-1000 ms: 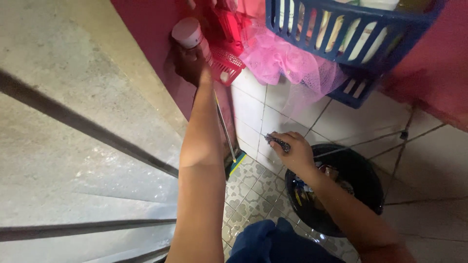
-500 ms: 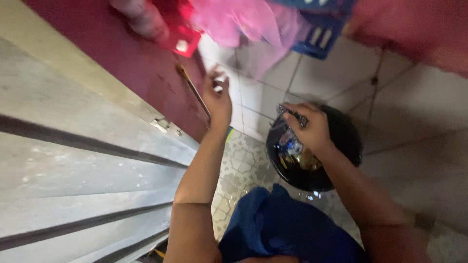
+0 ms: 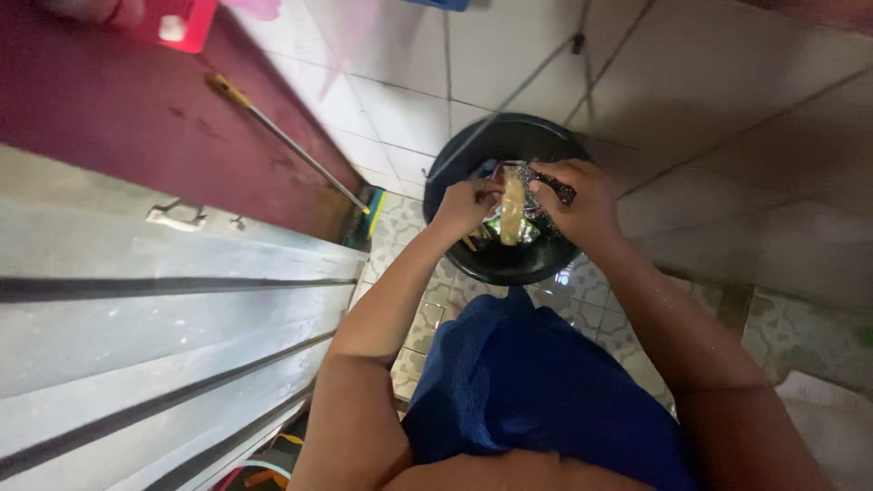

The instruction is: Washing and rinsing small household containers and items under a faucet in a bathroom sink area.

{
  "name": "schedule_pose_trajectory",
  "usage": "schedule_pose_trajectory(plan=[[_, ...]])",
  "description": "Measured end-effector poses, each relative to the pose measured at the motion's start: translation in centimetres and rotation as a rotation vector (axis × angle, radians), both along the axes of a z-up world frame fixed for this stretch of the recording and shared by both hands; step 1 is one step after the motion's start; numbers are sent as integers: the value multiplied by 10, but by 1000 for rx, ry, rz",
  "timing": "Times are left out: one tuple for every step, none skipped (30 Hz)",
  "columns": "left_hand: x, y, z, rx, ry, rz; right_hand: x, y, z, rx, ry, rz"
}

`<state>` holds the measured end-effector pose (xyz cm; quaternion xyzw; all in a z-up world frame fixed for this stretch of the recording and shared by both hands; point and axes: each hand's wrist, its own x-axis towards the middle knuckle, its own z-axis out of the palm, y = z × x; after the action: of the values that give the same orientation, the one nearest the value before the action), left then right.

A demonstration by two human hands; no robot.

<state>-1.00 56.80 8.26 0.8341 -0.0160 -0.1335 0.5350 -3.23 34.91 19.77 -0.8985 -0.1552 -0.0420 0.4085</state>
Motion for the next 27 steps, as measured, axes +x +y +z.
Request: schedule_pose_trajectory(plan=[[17, -14, -44, -1, 3, -12, -4, -9, -3, -1, 3, -12], [34, -29, -87, 226, -21, -110, -9, -17, -6, 5, -60, -10], [50, -44, -130, 453, -49, -208, -13, -25, -9, 11, -123, -8], [54, -52, -170, 452, -52, -221, -17, -33, -11, 9, -123, -22], [59, -60, -210, 632, -53, -300, -21, -40, -13, 6, -89, -19], [68, -69, -249, 812, -61, -378, -22, -46, -13, 2, -58, -18], [66, -76, -258, 811, -72, -392, -26, -51, -10, 0, -61, -35], [64, -84, -269, 854, -144, -396, -29, -57, -8, -23, -34, -54], [63, -91, -279, 896, -216, -399, -32, -61, -7, -44, -6, -74], [61, -97, -282, 895, -231, -414, -35, -67, -7, -45, -12, -94], [59, -102, -284, 915, -329, -374, -37, -72, -7, -47, -53, -111], [56, -107, -287, 931, -426, -332, -40, -77, -7, -49, -92, -127], [61, -112, -278, 927, -439, -347, -40, -82, -5, -51, -96, -146], [61, -116, -270, 899, -350, -314, -42, -85, -6, -39, -37, -170], [62, -119, -263, 871, -260, -281, -45, -88, -6, -26, 22, -194], [60, -120, -256, 844, -169, -249, -47, -89, -6, -26, 23, -212], [58, -121, -249, 818, -78, -217, -49, -90, -5, -8, 20, -216], [56, -122, -241, 791, 13, -184, -51, -91, -3, 10, 15, -218], [55, -122, -233, 765, 103, -151, -53, -93, -8, 11, 14, -235], [52, -121, -225, 739, 194, -114, -54, -93, -12, -36, -21, -245], [49, -119, -216, 712, 285, -77, -56, -93, -16, -83, -56, -255], [50, -118, -220, 715, 278, -86, -57, -92, -15, -81, -58, -267], [51, -117, -224, 743, 247, -139, -58, -91, -12, -48, -26, -274], [53, -117, -227, 767, 216, -187, -58, -90, -9, -16, 4, -276], [54, -116, -225, 767, 208, -191, -58, -89, -7, -16, -1, -282], [55, -116, -222, 662, 176, -98, -58, -88, -5, -16, -17, -262], [55, -116, -220, 557, 143, -6, -58, -87, -3, -15, -33, -243]])
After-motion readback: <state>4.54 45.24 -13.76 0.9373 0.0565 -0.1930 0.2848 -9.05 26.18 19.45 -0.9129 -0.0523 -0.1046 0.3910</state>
